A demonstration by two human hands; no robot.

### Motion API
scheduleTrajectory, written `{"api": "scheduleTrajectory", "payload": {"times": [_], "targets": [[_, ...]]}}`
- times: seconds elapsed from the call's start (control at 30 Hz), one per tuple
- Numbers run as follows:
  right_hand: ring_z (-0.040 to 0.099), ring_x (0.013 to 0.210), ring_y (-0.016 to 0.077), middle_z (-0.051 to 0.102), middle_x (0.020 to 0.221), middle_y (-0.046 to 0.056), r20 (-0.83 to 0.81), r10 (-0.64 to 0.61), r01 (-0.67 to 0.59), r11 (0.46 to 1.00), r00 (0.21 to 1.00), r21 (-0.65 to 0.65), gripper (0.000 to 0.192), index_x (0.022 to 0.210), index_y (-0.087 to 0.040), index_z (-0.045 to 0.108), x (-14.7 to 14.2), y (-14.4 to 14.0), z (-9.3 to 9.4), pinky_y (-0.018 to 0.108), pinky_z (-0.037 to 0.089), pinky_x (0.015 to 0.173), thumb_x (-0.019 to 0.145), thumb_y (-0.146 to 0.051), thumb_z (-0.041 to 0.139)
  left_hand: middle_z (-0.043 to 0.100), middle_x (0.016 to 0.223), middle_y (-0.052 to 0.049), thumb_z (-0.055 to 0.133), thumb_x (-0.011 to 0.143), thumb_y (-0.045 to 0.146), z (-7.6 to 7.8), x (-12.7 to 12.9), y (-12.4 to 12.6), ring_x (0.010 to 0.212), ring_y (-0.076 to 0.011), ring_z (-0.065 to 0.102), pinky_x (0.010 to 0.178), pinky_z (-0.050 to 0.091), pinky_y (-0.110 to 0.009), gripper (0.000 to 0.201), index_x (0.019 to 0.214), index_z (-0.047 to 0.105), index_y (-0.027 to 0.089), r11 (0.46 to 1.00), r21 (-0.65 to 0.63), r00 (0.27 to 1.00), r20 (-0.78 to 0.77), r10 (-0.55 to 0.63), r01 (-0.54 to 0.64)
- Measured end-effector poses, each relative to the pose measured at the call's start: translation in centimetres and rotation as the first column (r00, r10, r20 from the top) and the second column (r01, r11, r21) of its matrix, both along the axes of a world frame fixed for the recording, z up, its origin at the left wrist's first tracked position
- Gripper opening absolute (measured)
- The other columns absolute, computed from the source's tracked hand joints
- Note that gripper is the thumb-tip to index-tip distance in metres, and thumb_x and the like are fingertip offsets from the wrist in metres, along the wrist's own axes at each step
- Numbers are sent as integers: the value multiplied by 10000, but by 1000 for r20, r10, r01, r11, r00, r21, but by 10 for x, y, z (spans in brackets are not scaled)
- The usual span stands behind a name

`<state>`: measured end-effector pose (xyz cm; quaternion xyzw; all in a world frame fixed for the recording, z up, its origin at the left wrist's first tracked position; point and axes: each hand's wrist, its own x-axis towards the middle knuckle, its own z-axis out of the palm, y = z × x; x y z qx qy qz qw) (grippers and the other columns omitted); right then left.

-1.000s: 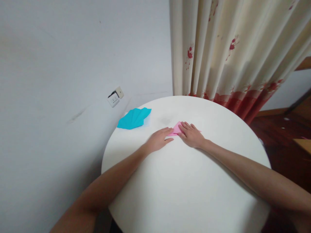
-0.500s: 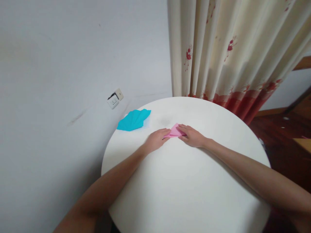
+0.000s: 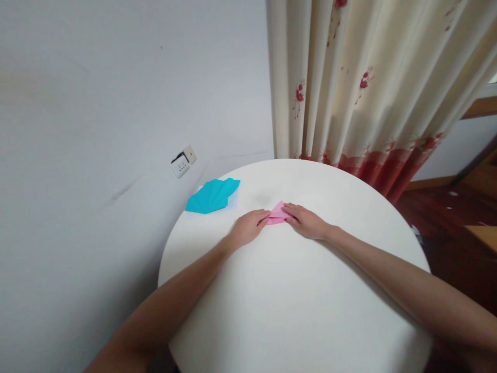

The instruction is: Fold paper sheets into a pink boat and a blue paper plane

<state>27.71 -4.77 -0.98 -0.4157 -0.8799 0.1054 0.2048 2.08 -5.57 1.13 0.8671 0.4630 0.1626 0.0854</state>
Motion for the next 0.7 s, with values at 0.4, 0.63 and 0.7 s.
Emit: {"api": "scheduleTrajectory", "payload": {"times": [0.4,0.63,0.7], "targets": [[586,1265,255,635,1352,118,-163,29,-32,999,986,-18,410,1332,-179,589,1,-1,8,426,467,1069,973,-153,393,638,1359,-14,402,1031,323,-3,0,3,1291,-190,575,1121,407,-321,380,1306,657,262,999,7,999,8,33,-33],[632,1186,224,659,1319,85,-185,-15,8,999,983,-37,434,1290,-197,603,-2,-4,12,349,481,1021,905,-83,439,640,1355,-35,411,1028,326,-2,0,2,1262,-207,599,1095,428,-324,380,1296,667,243,999,11,999,22,41,-41],[614,1220,225,645,1345,82,-187,-40,34,999,981,-35,436,1295,-204,602,-3,-4,10,352,463,1046,898,-96,459,643,1351,-37,410,1028,325,-1,1,2,1252,-207,606,1082,439,-321,380,1295,667,240,999,7,998,32,45,-45]]}}
